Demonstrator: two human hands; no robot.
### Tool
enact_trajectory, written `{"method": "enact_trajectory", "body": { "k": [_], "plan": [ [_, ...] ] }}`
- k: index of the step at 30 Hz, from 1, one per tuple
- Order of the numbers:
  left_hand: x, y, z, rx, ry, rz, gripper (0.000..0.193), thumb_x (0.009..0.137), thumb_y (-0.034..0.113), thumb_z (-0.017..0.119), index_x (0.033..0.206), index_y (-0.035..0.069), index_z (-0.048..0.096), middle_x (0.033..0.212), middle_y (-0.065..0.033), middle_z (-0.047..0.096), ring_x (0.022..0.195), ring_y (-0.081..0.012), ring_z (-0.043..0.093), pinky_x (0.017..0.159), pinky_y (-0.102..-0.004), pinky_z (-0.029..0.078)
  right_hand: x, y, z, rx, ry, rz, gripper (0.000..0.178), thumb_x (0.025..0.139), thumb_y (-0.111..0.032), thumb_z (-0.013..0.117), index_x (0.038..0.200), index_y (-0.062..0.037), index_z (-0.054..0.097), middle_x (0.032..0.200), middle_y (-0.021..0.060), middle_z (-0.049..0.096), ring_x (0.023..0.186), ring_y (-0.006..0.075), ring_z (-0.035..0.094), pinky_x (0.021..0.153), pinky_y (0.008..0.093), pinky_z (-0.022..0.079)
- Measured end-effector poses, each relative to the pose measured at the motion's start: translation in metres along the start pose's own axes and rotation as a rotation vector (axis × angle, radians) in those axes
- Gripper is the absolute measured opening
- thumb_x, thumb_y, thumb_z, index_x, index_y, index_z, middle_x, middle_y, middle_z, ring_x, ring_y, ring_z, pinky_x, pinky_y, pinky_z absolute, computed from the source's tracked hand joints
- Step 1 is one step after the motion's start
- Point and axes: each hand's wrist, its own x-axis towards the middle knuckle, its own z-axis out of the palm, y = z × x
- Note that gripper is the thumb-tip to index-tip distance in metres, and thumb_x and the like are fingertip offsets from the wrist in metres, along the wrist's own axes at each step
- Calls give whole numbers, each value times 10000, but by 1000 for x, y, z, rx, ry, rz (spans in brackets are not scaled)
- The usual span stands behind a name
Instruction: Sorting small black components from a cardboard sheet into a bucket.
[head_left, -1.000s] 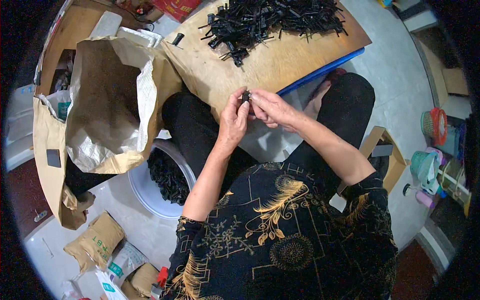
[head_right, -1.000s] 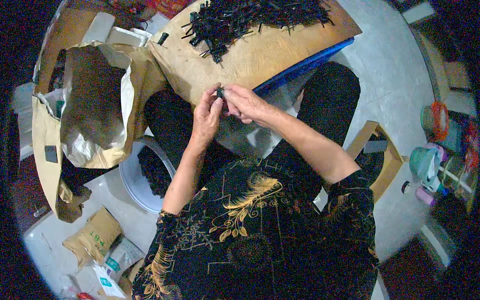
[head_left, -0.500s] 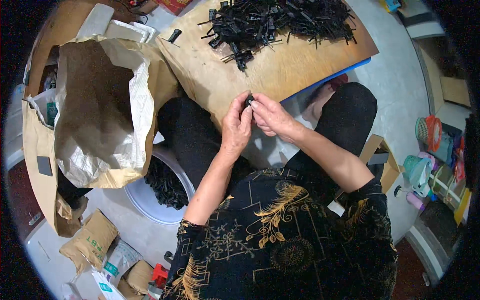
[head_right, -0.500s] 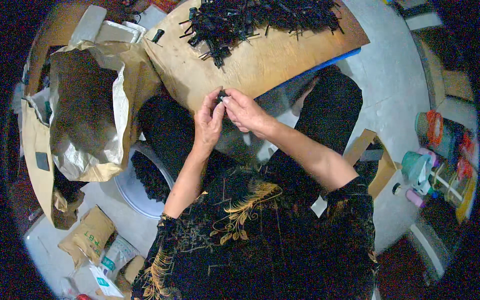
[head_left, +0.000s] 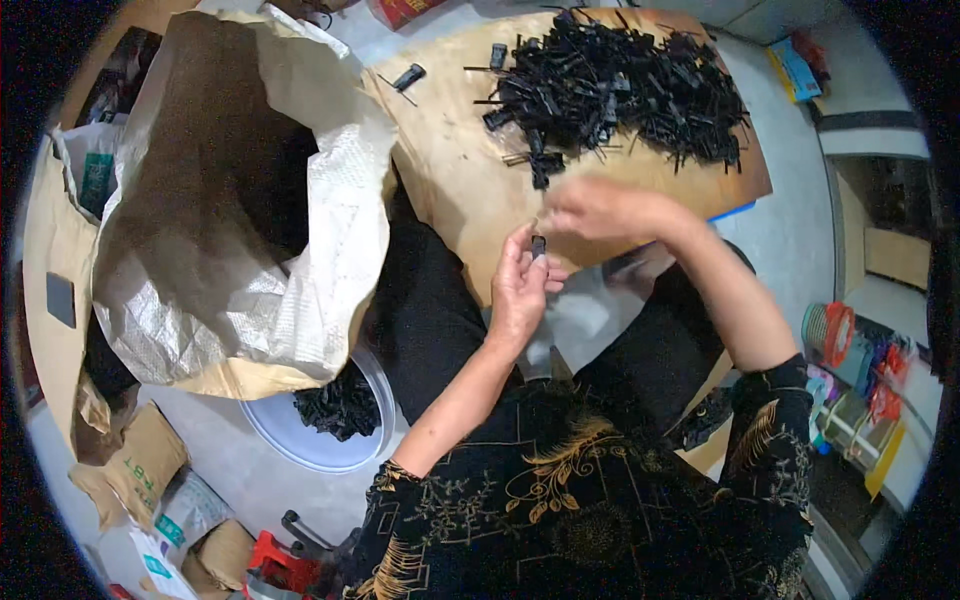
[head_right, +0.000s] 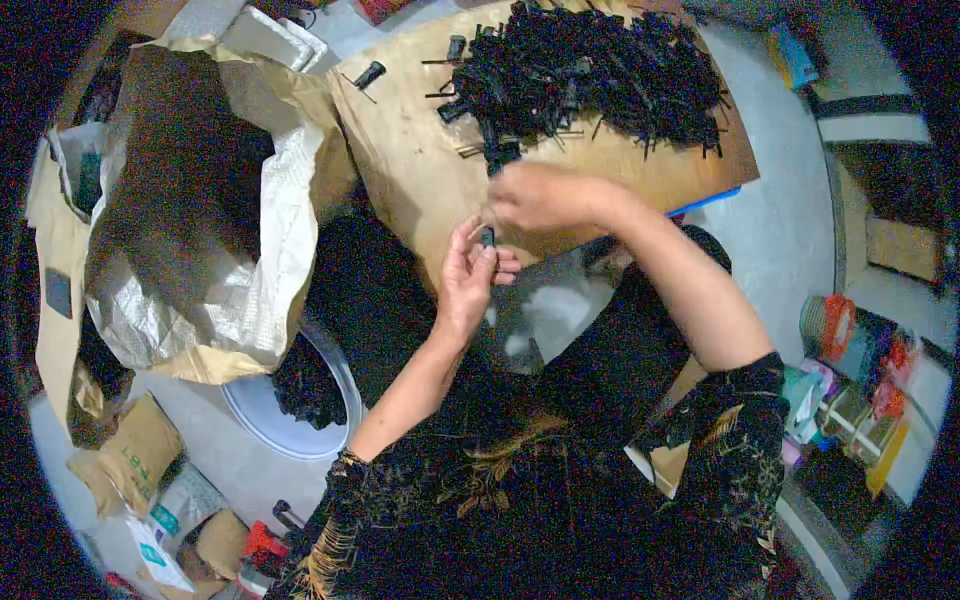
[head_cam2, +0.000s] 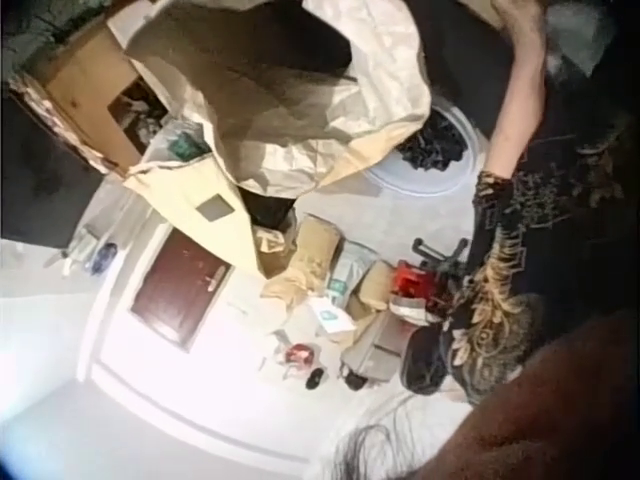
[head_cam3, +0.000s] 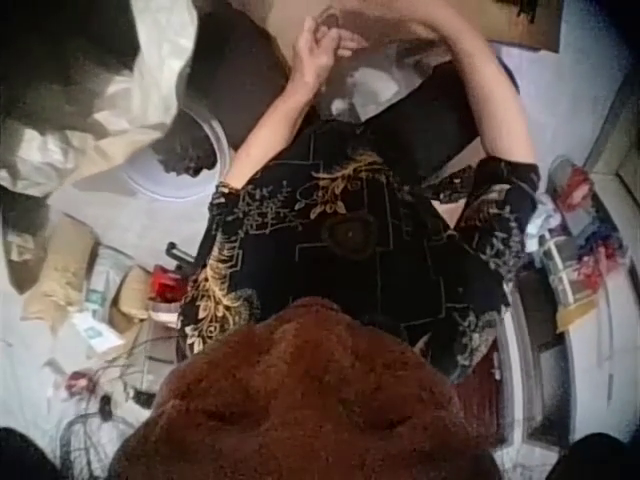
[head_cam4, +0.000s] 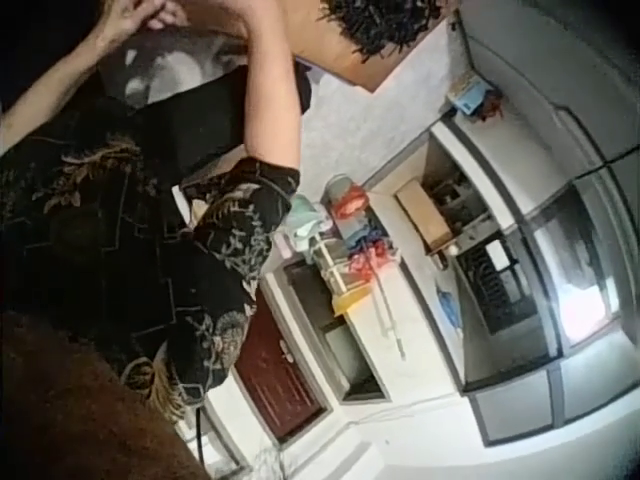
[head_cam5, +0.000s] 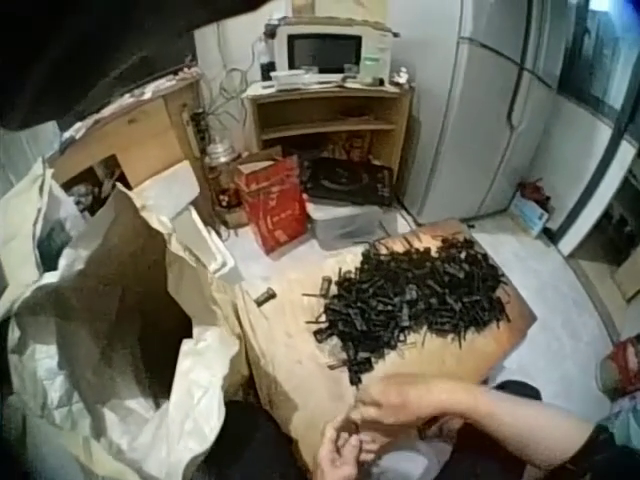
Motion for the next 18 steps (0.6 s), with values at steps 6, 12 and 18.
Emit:
{"method": "enact_trajectory", "body": {
  "k": [6,12,18],
  "plan": [
    [1,12,-4,-164,-99,-166,333,910,141,405,1229,58,357,810,-57,543,701,-141,587,621,-237,478,138,-13,-58,-457,522,104,150,819,-169,461,868,-49,537,764,172,617,729,347,615,616,444,483],
    [4,6,7,-217,-97,-296,266,907,147,400,1162,82,362,747,-46,539,647,-127,577,575,-229,470,207,32,-57,-622,441,181,188,778,-132,496,948,-53,507,817,171,623,777,318,622,656,428,481],
    [-1,15,5,-276,-20,-370,185,936,256,408,978,75,418,712,-71,550,635,-154,565,578,-260,465,155,-2,-52,-654,530,25,210,732,-110,550,933,-73,502,747,154,616,706,324,617,579,410,481]
  ]
}}
